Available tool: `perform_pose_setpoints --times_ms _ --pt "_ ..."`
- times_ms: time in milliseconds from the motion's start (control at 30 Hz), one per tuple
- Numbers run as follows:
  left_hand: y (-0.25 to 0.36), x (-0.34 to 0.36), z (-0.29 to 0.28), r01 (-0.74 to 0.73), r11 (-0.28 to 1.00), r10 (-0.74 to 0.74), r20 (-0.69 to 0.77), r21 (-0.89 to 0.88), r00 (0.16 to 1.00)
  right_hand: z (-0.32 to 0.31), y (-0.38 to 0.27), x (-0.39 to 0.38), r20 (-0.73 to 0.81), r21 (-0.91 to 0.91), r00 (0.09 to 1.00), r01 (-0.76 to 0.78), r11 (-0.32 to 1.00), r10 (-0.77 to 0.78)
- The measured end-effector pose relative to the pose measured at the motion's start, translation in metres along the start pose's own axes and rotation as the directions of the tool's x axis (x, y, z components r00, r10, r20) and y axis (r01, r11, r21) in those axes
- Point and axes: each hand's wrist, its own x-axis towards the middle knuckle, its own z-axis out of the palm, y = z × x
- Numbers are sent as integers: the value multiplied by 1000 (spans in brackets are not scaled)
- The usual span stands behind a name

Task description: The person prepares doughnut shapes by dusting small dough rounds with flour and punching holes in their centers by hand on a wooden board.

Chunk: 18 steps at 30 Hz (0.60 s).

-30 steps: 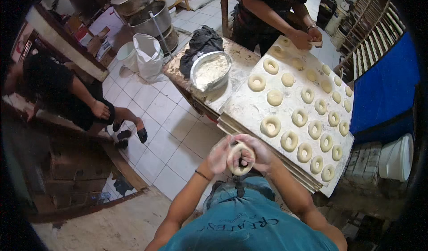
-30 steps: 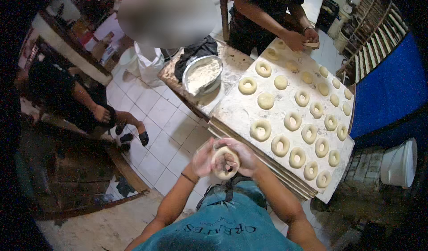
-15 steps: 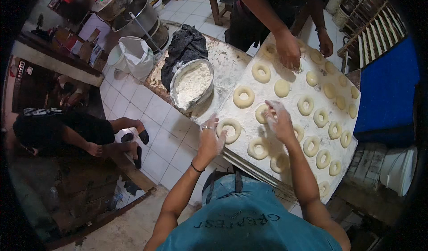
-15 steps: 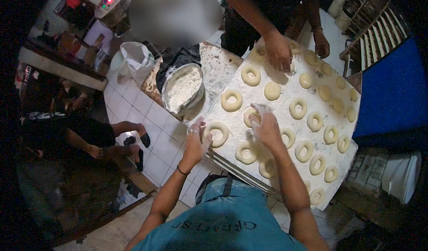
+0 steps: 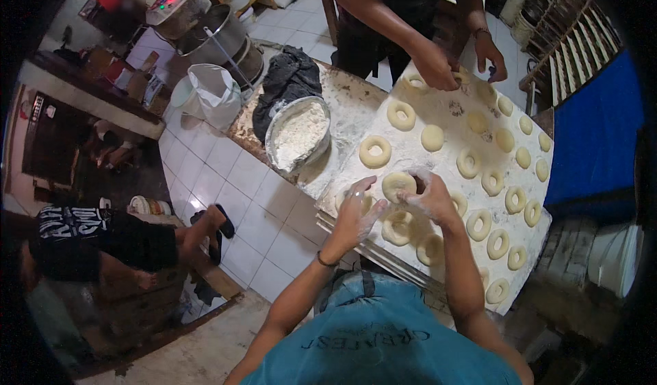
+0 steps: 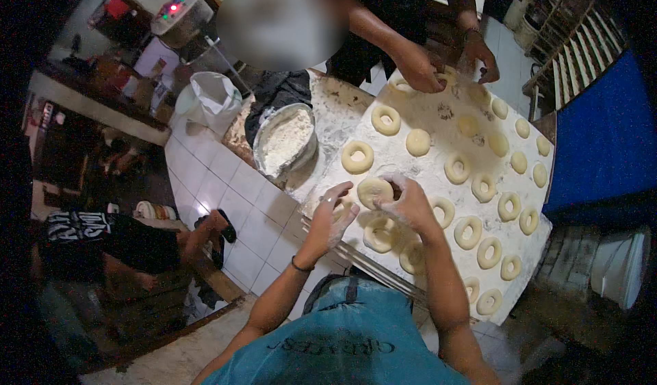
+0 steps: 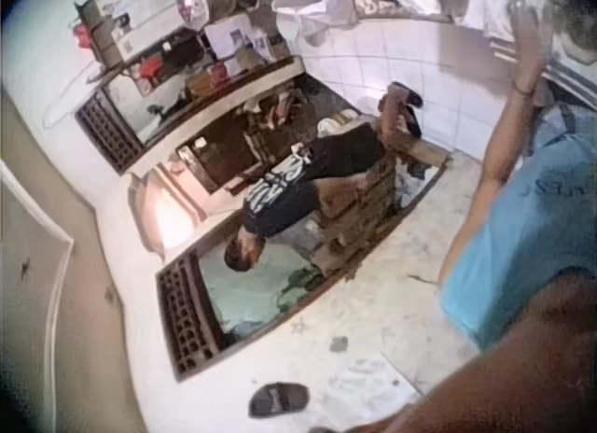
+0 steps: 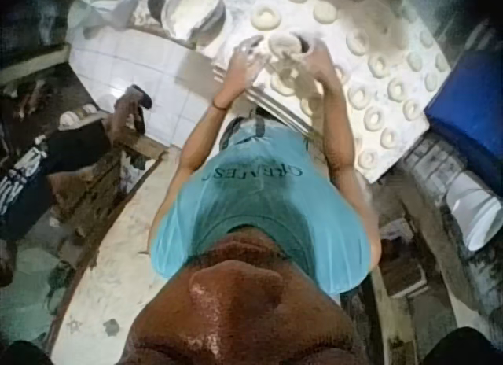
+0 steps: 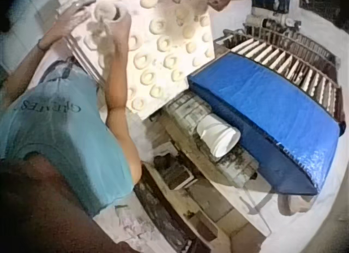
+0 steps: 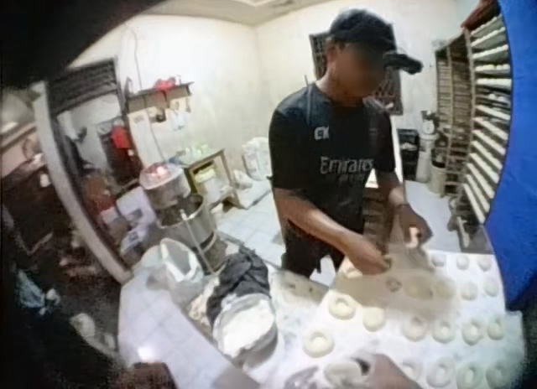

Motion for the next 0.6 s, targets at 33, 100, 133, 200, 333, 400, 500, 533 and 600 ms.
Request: perform_pose_setpoints --times_ms 33,100,133,200,333,400,500,533,600 --pt "3 -1 6 34 980 -41 -32 -194 999 10 -5 -5 -8 81 1000 -24 996 25" --pt "9 -6 8 71 827 -129 -65 -557 990 32 -18 -14 -9 240 997 -74 968 79" --pt "11 -11 2 147 855 -216 -84 -497 973 44 -30 -22 -13 281 994 -96 955 104" --pt "5 -28 -16 115 927 -160 -98 -356 982 67 -30 -34 -48 204 999 1 979 9" --pt "-10 -76 -40 67 861 -148 -123 -504 981 117 -36 -49 -105 -117 977 173 978 -186" --pt "-26 -101 -48 32 912 -76 -91 -410 993 143 -27 -55 -61 27 982 180 983 -178" --pt "-47 -124 -88 221 952 -274 -275 -211 921 183 -27 -69 39 241 991 116 964 -129" --pt "-68 -134 -102 213 974 -225 -423 -76 878 197 -36 -83 88 301 990 77 950 -108" --pt "-78 -159 -107 206 978 -182 -390 19 903 217 -25 -96 56 227 980 176 958 -193"
